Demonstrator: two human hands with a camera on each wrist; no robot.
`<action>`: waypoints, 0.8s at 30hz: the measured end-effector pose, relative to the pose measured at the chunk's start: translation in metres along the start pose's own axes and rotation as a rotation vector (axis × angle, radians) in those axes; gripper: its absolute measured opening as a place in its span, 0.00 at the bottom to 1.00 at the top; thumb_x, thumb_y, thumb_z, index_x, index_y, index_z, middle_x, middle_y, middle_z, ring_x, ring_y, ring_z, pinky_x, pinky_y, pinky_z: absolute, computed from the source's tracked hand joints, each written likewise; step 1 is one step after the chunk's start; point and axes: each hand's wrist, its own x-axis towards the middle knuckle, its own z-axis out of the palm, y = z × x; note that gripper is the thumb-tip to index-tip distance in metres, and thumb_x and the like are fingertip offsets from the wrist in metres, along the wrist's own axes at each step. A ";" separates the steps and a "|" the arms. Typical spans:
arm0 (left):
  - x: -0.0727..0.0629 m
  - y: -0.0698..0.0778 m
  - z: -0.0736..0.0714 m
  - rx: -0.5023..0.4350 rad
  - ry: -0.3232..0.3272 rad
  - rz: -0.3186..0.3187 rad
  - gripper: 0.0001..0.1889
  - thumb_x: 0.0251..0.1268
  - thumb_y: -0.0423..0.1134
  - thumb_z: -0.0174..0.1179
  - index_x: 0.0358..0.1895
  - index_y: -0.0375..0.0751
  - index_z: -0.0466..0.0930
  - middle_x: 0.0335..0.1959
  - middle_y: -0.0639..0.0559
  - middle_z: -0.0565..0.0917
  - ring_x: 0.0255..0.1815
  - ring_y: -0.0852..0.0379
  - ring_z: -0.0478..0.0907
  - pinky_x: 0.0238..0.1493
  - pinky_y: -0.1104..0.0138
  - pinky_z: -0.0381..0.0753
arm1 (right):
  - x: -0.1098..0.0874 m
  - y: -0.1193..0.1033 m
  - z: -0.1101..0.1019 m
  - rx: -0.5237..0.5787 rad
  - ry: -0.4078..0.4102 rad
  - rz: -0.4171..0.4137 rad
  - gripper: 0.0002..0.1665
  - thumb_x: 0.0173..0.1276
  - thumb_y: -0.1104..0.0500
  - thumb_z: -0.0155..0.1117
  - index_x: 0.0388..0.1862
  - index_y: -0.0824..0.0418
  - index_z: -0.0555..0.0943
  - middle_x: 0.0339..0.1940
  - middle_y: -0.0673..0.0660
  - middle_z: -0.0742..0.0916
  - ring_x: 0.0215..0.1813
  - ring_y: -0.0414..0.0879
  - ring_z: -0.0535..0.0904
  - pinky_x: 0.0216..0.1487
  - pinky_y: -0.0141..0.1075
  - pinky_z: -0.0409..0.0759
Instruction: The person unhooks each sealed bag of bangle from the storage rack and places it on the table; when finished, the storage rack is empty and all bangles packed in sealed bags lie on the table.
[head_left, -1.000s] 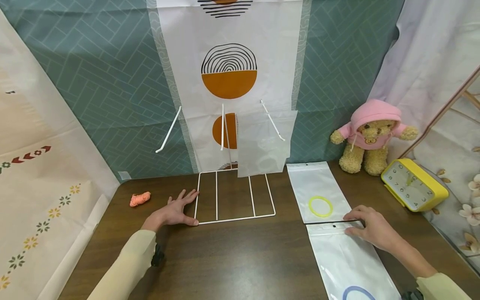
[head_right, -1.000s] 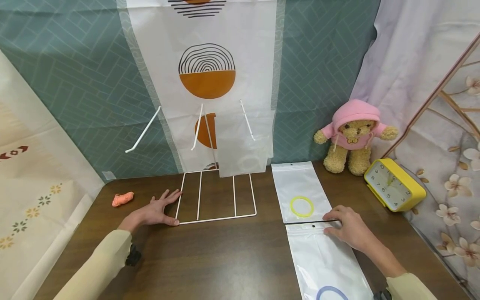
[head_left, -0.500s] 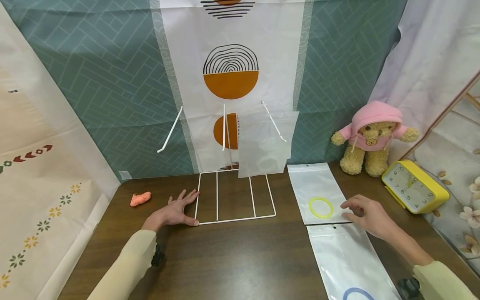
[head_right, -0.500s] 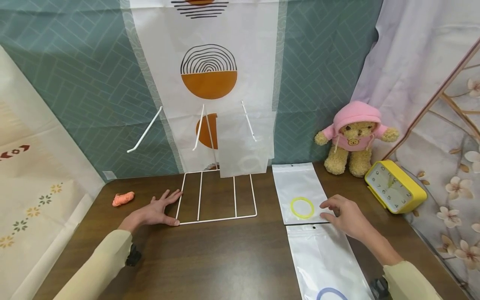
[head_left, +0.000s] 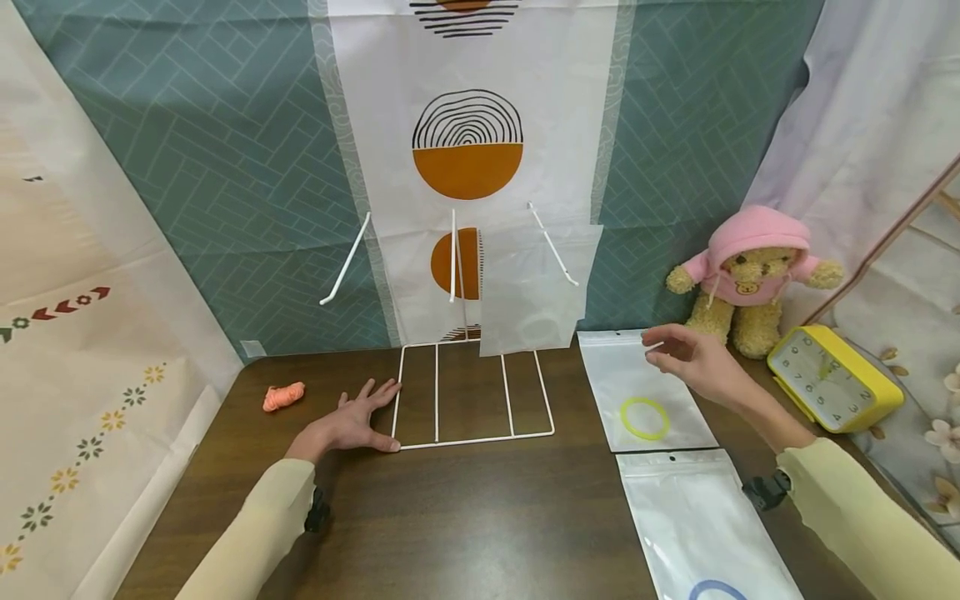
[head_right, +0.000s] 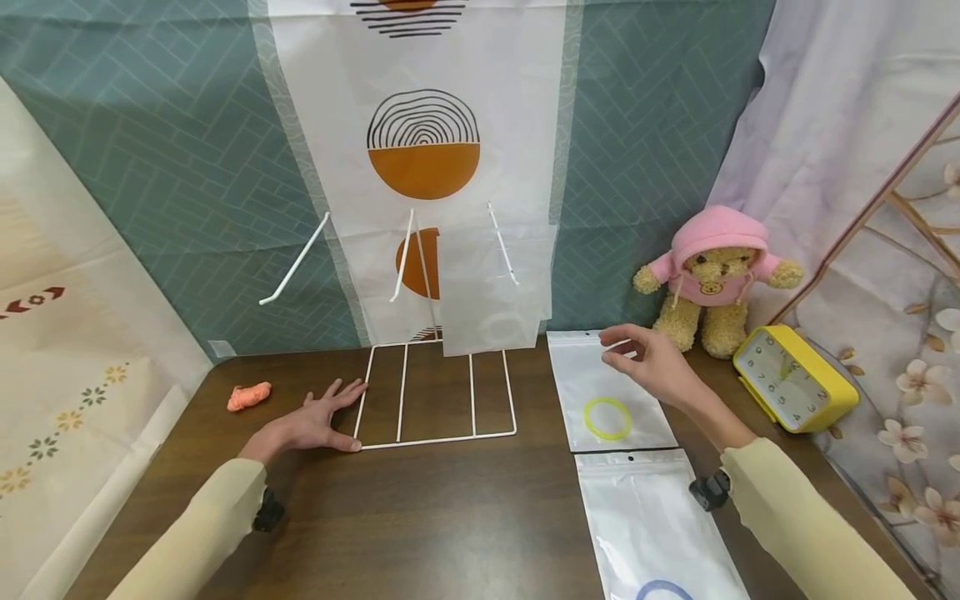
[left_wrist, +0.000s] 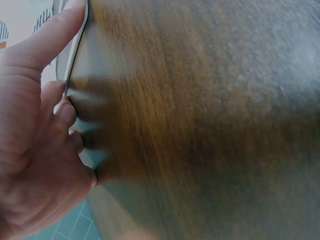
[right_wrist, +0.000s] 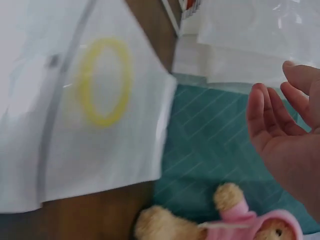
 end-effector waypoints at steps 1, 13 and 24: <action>0.000 0.000 0.000 0.001 -0.001 0.001 0.58 0.52 0.57 0.74 0.80 0.38 0.49 0.80 0.36 0.47 0.78 0.29 0.34 0.65 0.28 0.31 | 0.006 -0.003 -0.001 0.038 -0.006 -0.007 0.17 0.71 0.68 0.64 0.57 0.72 0.79 0.48 0.62 0.85 0.44 0.37 0.83 0.40 0.31 0.82; 0.001 0.000 0.001 0.008 0.002 0.004 0.58 0.52 0.57 0.74 0.80 0.39 0.49 0.80 0.37 0.48 0.78 0.29 0.34 0.65 0.28 0.31 | 0.066 -0.029 -0.008 0.335 0.027 -0.068 0.22 0.73 0.70 0.60 0.65 0.66 0.76 0.56 0.48 0.83 0.54 0.38 0.83 0.46 0.33 0.83; 0.000 -0.002 0.002 0.008 0.001 0.000 0.58 0.52 0.58 0.74 0.80 0.39 0.49 0.80 0.37 0.48 0.78 0.30 0.35 0.65 0.28 0.31 | 0.097 -0.044 -0.013 0.368 0.067 -0.023 0.23 0.73 0.66 0.63 0.66 0.62 0.76 0.56 0.57 0.83 0.55 0.42 0.82 0.48 0.34 0.83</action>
